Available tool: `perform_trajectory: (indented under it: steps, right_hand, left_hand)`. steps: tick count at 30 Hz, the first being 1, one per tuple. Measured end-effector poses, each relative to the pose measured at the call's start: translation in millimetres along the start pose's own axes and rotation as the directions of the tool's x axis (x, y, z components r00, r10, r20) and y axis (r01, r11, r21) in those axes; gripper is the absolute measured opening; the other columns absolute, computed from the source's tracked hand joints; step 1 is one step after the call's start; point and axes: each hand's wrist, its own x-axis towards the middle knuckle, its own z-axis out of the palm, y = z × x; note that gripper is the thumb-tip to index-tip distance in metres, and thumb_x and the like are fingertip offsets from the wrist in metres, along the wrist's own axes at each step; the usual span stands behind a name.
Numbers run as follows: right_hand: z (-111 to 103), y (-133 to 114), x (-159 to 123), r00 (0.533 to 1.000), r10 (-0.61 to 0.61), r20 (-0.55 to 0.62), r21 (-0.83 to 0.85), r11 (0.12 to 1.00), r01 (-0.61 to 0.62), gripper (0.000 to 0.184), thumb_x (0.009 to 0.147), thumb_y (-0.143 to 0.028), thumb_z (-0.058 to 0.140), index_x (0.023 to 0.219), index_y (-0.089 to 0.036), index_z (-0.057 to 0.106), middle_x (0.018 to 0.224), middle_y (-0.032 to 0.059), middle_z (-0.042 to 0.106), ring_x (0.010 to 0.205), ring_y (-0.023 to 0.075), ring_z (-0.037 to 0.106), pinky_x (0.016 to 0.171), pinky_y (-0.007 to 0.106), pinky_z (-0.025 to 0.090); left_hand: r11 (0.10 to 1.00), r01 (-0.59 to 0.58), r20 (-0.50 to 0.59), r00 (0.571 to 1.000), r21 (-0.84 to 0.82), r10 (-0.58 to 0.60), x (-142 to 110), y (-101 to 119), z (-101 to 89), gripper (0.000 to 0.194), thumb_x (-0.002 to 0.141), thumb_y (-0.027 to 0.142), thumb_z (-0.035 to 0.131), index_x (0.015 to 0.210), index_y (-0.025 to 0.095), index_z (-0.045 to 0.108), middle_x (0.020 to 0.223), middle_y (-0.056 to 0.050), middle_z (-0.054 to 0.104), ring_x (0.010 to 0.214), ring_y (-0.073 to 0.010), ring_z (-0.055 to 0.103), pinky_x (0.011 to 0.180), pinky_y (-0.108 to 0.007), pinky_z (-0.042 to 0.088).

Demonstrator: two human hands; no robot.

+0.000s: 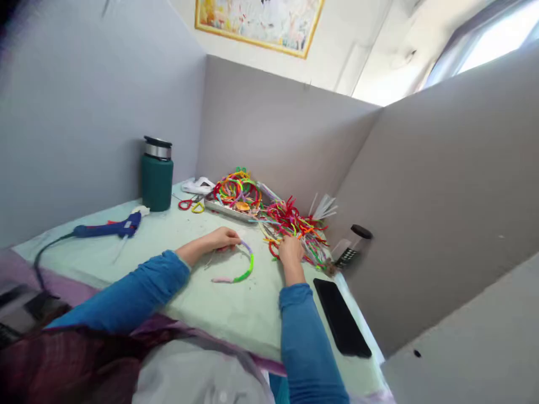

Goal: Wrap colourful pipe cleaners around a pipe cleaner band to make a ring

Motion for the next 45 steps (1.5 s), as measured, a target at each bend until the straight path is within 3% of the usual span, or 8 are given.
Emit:
perform_trajectory:
  steps: [8,12,17,19,24,29,37,45]
  right_hand:
    - [7,-1,1,0.996,0.027,0.086,-0.052,0.998,-0.023,0.037,0.086,-0.042,0.05,0.108,-0.017,0.068,0.11,0.0162,0.066,0.103,0.0275,0.061,0.075,0.031,0.045]
    - [8,0,1,0.996,0.045,0.083,-0.032,0.999,-0.043,0.025,0.083,-0.036,0.055,0.094,-0.02,0.07,0.102,0.0133,0.069,0.096,0.0268,0.063,0.072,0.032,0.045]
    - [7,-4,3,1.0,-0.019,0.015,0.243,0.97,0.015,0.019,0.08,-0.031,0.055,0.078,-0.016,0.066,0.082,0.0119,0.069,0.078,0.0222,0.063,0.063,0.028,0.042]
    - [6,-7,3,0.998,-0.056,0.031,0.549,0.835,0.03,0.02,0.08,-0.034,0.054,0.074,-0.016,0.062,0.071,0.0078,0.066,0.059,0.0159,0.057,0.054,0.025,0.039]
    - [2,-30,-9,0.919,-0.309,0.246,0.965,0.17,-0.202,0.029,0.07,-0.044,0.068,0.074,-0.018,0.056,0.061,-0.0014,0.059,0.039,0.0059,0.036,0.038,0.021,0.027]
    - [-2,-61,-28,0.845,-0.454,0.282,0.947,-0.009,-0.32,0.031,0.062,-0.036,0.078,0.073,-0.017,0.056,0.06,-0.0014,0.058,0.047,0.0078,0.047,0.042,0.02,0.034]
    - [2,-79,-33,0.944,-0.326,0.04,0.998,0.049,-0.026,0.029,0.068,-0.042,0.071,0.072,-0.019,0.054,0.051,-0.0045,0.052,0.044,0.0089,0.042,0.045,0.023,0.032]
    - [-4,-81,-39,0.902,-0.42,-0.099,0.972,0.151,0.177,0.025,0.072,-0.043,0.065,0.072,-0.021,0.055,0.058,-0.0031,0.054,0.054,0.0127,0.05,0.054,0.026,0.041]
  left_hand:
    - [1.0,-0.006,0.022,1.0,-0.013,0.006,2,-2,-0.4,0.037,0.071,0.048,0.063,0.077,0.012,0.062,0.059,0.0,0.06,0.035,-0.0043,0.036,0.037,-0.021,0.026]
    - [1.0,-0.017,0.028,0.999,-0.003,0.017,2,-2,-0.6,0.038,0.071,0.049,0.063,0.078,0.011,0.063,0.06,0.0,0.061,0.036,-0.0043,0.036,0.037,-0.021,0.026]
    - [1.0,-0.007,0.028,1.0,0.01,0.007,4,-4,0.0,0.043,0.07,0.053,0.063,0.08,0.011,0.064,0.062,-0.001,0.062,0.037,-0.0039,0.036,0.038,-0.02,0.026]
    - [1.0,-0.013,0.028,1.0,0.007,0.013,5,-5,0.6,0.043,0.07,0.053,0.064,0.08,0.011,0.065,0.062,-0.001,0.062,0.037,-0.0039,0.036,0.038,-0.02,0.026]
    - [1.0,-0.023,0.028,0.999,0.003,0.023,9,-9,1.6,0.042,0.07,0.052,0.064,0.076,0.011,0.064,0.058,-0.001,0.06,0.035,-0.004,0.035,0.038,-0.021,0.024]
    - [0.999,-0.035,0.029,0.999,0.004,0.035,6,-5,0.6,0.04,0.07,0.05,0.064,0.072,0.011,0.064,0.05,0.001,0.054,0.035,-0.0053,0.035,0.038,-0.022,0.023]
    - [0.998,-0.059,0.097,0.994,-0.005,0.059,-5,6,-0.1,0.036,0.075,0.045,0.059,0.063,0.012,0.061,0.038,0.004,0.041,0.035,-0.0064,0.033,0.039,-0.021,0.023]
    - [1.0,-0.03,0.109,0.994,-0.001,0.03,-4,5,1.2,0.039,0.073,0.05,0.061,0.066,0.012,0.062,0.043,0.003,0.046,0.037,-0.0067,0.035,0.04,-0.022,0.024]
